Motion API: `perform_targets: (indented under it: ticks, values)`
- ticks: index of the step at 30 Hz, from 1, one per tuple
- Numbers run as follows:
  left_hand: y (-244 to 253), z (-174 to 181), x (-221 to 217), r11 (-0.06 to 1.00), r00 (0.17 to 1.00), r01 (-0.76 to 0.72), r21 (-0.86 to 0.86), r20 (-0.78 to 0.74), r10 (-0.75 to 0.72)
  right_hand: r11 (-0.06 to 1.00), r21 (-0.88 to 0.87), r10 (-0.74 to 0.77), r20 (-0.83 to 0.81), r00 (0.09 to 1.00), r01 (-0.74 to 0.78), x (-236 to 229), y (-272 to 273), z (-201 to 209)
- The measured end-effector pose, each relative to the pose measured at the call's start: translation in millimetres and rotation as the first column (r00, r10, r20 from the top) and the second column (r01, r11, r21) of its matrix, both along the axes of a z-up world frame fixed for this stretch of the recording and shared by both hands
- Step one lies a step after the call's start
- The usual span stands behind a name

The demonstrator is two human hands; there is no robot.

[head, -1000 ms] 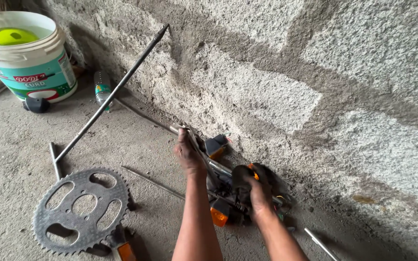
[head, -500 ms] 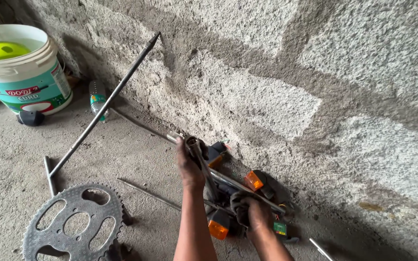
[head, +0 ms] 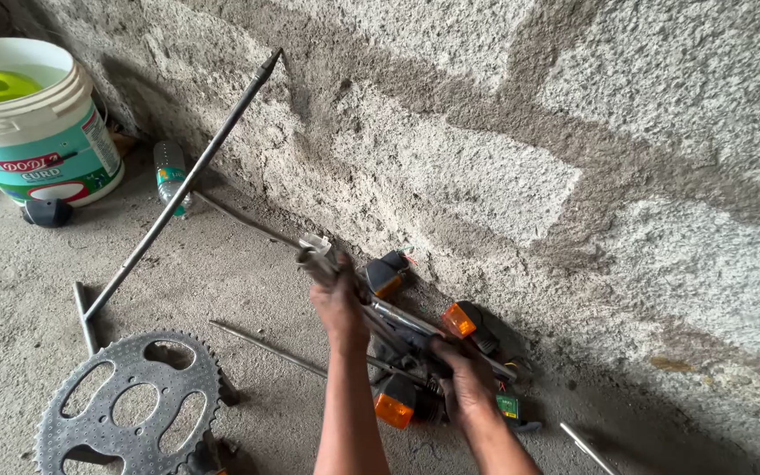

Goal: Cleaning and assembling motorcycle front shock absorber components.

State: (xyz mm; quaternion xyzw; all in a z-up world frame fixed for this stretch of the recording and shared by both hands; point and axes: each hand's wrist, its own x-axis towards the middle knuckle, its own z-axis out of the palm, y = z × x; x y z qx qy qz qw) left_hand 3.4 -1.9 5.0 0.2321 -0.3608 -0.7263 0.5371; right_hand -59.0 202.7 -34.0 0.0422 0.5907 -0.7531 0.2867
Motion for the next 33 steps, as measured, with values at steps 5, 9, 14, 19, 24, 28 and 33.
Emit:
perform_targets:
  ticks: [5,9,14,19,24,28,33]
  values:
    - [-7,35,13,0.994,1.0,-0.001,0.113,-0.015,0.002,0.964,0.137,0.264,-0.517,0.814,-0.226,13,-27,59]
    - [16,78,21,0.966,0.983,0.179,0.188,0.001,-0.182,0.897,0.284,0.393,-0.863,0.318,-0.339,32,-54,96]
    - [14,70,23,0.94,0.964,0.266,0.213,-0.073,-0.256,0.829,0.551,0.553,-0.787,0.273,-0.091,37,-43,88]
    - [-15,82,42,0.923,0.982,0.189,0.335,-0.06,-0.18,0.651,0.754,0.706,-0.564,0.429,-0.081,41,-18,68]
    - [-25,78,47,0.87,0.995,0.062,0.49,0.04,-0.093,0.631,0.748,0.758,-0.538,0.368,-0.205,35,-11,59]
    - [-14,69,38,0.89,0.986,0.161,0.427,-0.111,-0.125,0.626,0.71,0.747,-0.427,0.509,-0.323,33,-10,53]
    - [8,58,27,0.911,0.976,0.218,0.35,-0.091,-0.199,0.7,0.627,0.691,-0.476,0.545,-0.341,31,-1,37]
